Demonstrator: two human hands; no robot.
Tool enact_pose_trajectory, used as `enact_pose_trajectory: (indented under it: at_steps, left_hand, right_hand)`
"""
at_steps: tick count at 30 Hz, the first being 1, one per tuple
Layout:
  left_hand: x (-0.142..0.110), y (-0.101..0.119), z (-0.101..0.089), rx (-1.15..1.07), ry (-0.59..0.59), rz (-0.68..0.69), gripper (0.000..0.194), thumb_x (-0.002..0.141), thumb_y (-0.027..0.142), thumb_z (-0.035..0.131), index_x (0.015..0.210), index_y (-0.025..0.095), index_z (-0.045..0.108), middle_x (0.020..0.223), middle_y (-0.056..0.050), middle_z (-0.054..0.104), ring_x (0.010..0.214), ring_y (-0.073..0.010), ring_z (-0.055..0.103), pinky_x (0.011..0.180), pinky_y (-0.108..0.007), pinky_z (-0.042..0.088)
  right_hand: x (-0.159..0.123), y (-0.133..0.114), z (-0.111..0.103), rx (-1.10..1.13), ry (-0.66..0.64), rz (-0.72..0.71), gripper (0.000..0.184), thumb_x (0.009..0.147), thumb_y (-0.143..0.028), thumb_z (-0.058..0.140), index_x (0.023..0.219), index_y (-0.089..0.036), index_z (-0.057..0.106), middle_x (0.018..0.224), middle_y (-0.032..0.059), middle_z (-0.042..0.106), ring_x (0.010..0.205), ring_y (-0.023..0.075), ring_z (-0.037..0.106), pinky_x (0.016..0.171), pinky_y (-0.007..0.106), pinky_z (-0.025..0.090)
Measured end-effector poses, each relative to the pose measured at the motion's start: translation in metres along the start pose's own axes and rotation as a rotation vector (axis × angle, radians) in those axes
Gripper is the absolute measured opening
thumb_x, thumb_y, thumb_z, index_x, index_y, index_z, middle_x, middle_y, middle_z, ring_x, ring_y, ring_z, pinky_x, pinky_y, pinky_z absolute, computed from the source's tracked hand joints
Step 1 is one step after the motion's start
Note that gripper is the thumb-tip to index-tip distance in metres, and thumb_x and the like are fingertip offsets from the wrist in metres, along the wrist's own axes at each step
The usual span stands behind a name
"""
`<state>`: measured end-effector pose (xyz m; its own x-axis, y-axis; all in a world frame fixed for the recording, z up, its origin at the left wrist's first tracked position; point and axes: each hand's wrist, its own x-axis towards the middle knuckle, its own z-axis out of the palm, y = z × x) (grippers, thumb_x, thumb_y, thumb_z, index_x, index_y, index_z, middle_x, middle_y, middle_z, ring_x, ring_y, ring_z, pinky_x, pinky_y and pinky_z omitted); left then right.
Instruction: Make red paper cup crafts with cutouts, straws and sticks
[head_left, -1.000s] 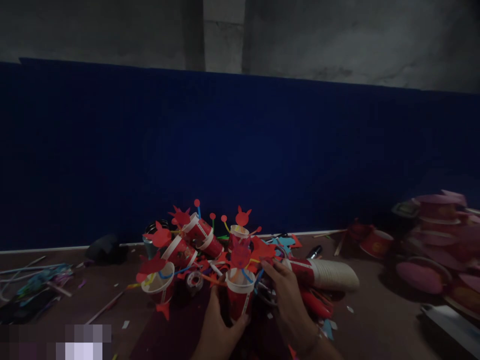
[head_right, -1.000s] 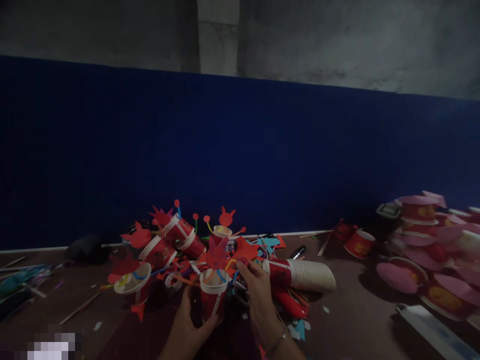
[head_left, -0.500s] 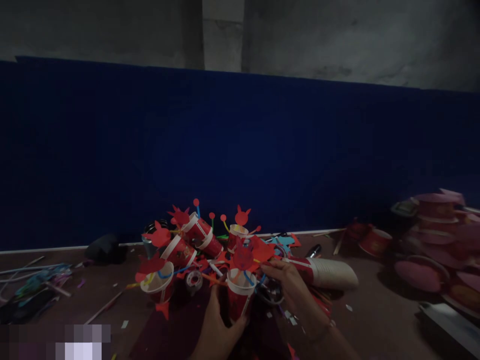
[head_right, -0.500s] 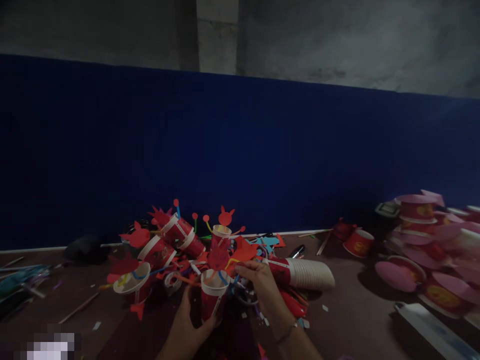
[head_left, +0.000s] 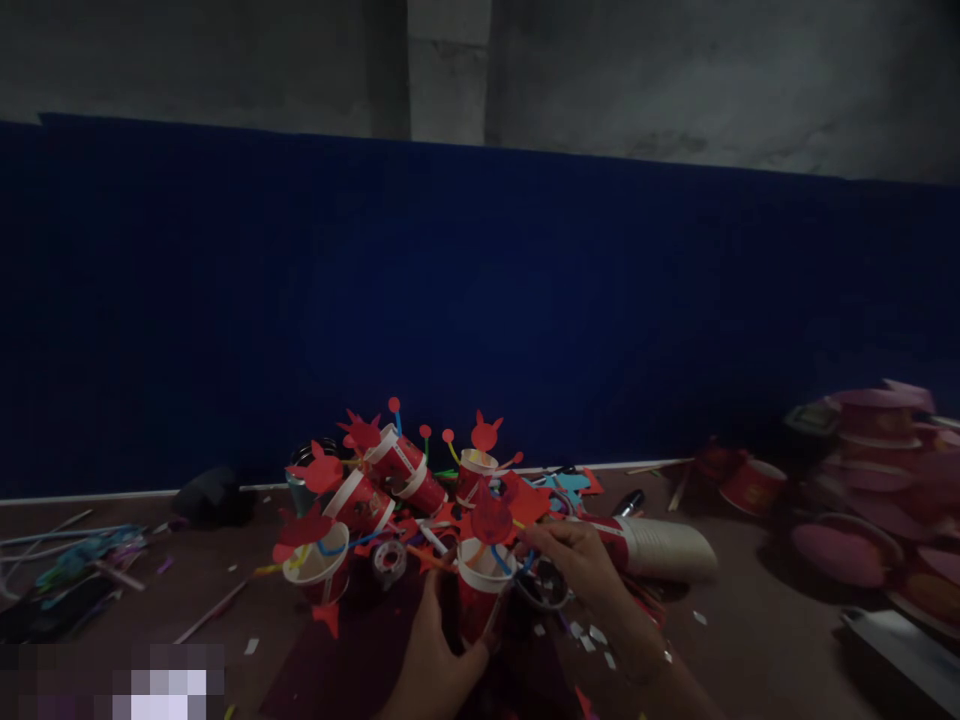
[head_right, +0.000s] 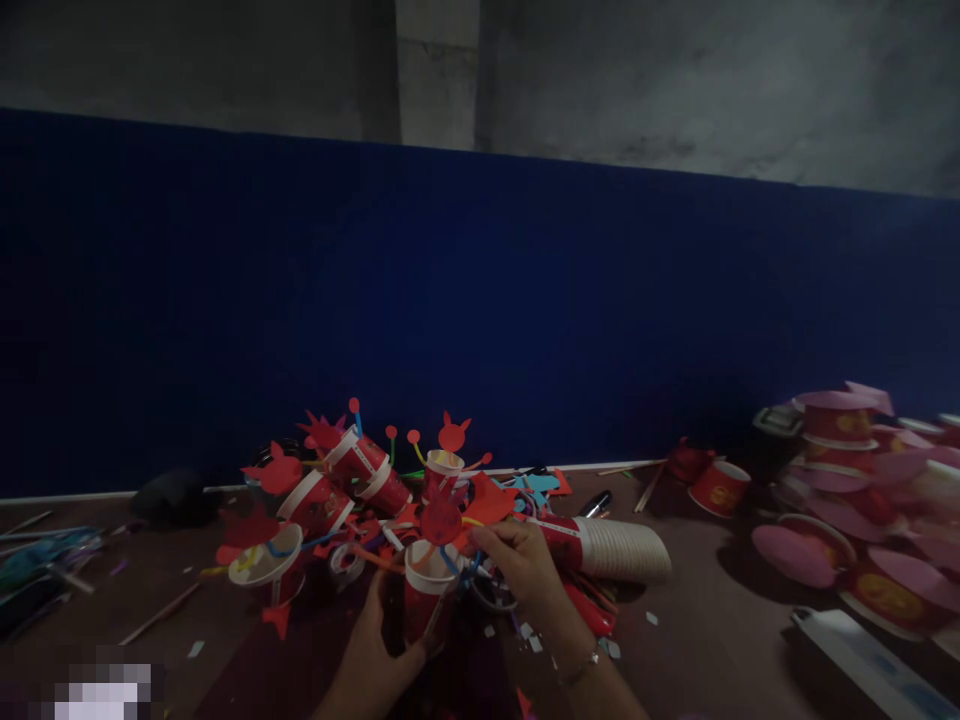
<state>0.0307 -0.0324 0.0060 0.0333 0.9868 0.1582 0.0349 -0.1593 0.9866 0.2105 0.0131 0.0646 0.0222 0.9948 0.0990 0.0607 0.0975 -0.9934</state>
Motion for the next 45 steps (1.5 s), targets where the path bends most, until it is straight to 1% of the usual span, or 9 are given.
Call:
enact_pose_trajectory:
  at_steps: [8, 12, 15, 21, 29, 33, 37, 41, 45]
  left_hand:
    - [0.004, -0.017, -0.006, -0.030, 0.008, -0.057, 0.074, 0.062, 0.034, 0.068, 0.125, 0.013, 0.036, 0.126, -0.017, 0.053, 0.117, -0.0290, 0.051, 0.098, -0.039, 0.041]
    - [0.006, -0.026, -0.009, -0.045, 0.031, -0.110, 0.087, 0.061, 0.039, 0.068, 0.131, 0.008, 0.028, 0.129, -0.021, 0.050, 0.118, -0.0303, 0.049, 0.098, -0.039, 0.041]
    - [0.007, -0.027, -0.009, -0.063, 0.029, -0.104, 0.088, 0.062, 0.038, 0.068, 0.132, 0.007, 0.026, 0.131, -0.022, 0.049, 0.120, -0.0303, 0.047, 0.099, -0.039, 0.039]
    - [0.005, -0.024, -0.005, -0.119, 0.064, -0.111, 0.089, 0.058, 0.041, 0.070, 0.130, 0.008, 0.029, 0.128, -0.022, 0.051, 0.117, -0.0322, 0.049, 0.098, -0.042, 0.040]
    - [0.003, -0.018, -0.008, -0.118, -0.059, -0.067, 0.074, 0.058, 0.038, 0.071, 0.122, 0.017, 0.040, 0.118, -0.015, 0.060, 0.109, -0.0321, 0.056, 0.093, -0.045, 0.044]
    - [0.005, -0.023, -0.008, -0.112, 0.035, -0.079, 0.079, 0.057, 0.039, 0.071, 0.124, 0.014, 0.038, 0.120, -0.017, 0.059, 0.111, -0.0322, 0.055, 0.095, -0.044, 0.043]
    - [0.006, -0.025, -0.008, -0.156, 0.015, -0.082, 0.079, 0.057, 0.038, 0.073, 0.124, 0.013, 0.039, 0.120, -0.018, 0.060, 0.112, -0.0327, 0.054, 0.094, -0.045, 0.043]
    - [0.006, -0.024, -0.007, -0.153, 0.062, -0.091, 0.079, 0.055, 0.037, 0.074, 0.123, 0.013, 0.041, 0.121, -0.017, 0.058, 0.113, -0.0325, 0.053, 0.096, -0.044, 0.042]
    - [0.004, -0.026, -0.003, -0.186, 0.101, -0.103, 0.080, 0.054, 0.038, 0.074, 0.123, 0.012, 0.040, 0.119, -0.018, 0.059, 0.110, -0.0324, 0.055, 0.095, -0.045, 0.043]
  right_hand:
    - [0.004, 0.003, 0.001, -0.027, 0.040, -0.030, 0.037, 0.070, -0.048, 0.062, 0.049, -0.018, 0.062, 0.045, -0.0031, 0.053, 0.043, 0.0110, 0.043, 0.043, 0.022, 0.030]
    - [0.004, 0.005, 0.002, -0.084, 0.027, -0.086, 0.026, 0.071, -0.044, 0.061, 0.061, -0.020, 0.065, 0.059, -0.0004, 0.062, 0.057, 0.0164, 0.052, 0.053, 0.025, 0.039]
    - [0.005, 0.007, 0.003, -0.102, 0.037, -0.109, 0.024, 0.069, -0.042, 0.064, 0.059, -0.020, 0.064, 0.058, -0.0011, 0.060, 0.056, 0.0153, 0.049, 0.054, 0.024, 0.038]
    - [0.006, 0.009, 0.003, 0.024, 0.057, 0.039, 0.034, 0.060, -0.042, 0.072, 0.047, -0.017, 0.053, 0.042, -0.0068, 0.045, 0.042, 0.0083, 0.036, 0.042, 0.020, 0.026]
    - [0.002, 0.007, -0.006, 0.113, -0.109, 0.057, 0.028, 0.064, -0.041, 0.071, 0.061, -0.014, 0.065, 0.055, -0.0002, 0.061, 0.048, 0.0102, 0.048, 0.047, 0.021, 0.033]
    - [0.004, 0.003, -0.004, -0.042, -0.053, 0.006, 0.031, 0.067, -0.043, 0.068, 0.054, -0.016, 0.065, 0.046, -0.0028, 0.057, 0.044, 0.0102, 0.045, 0.044, 0.021, 0.032]
    - [0.004, 0.000, -0.003, -0.128, -0.024, -0.047, 0.028, 0.071, -0.044, 0.064, 0.076, -0.018, 0.073, 0.069, 0.0020, 0.069, 0.064, 0.0176, 0.060, 0.057, 0.025, 0.044]
    - [0.004, -0.002, -0.005, -0.138, -0.089, -0.004, 0.036, 0.075, -0.049, 0.059, 0.074, -0.017, 0.074, 0.071, 0.0057, 0.071, 0.072, 0.0218, 0.063, 0.066, 0.030, 0.048]
    - [0.002, -0.004, -0.010, -0.057, -0.182, 0.040, 0.039, 0.073, -0.052, 0.060, 0.091, -0.020, 0.072, 0.085, 0.0065, 0.072, 0.081, 0.0228, 0.063, 0.070, 0.032, 0.048]
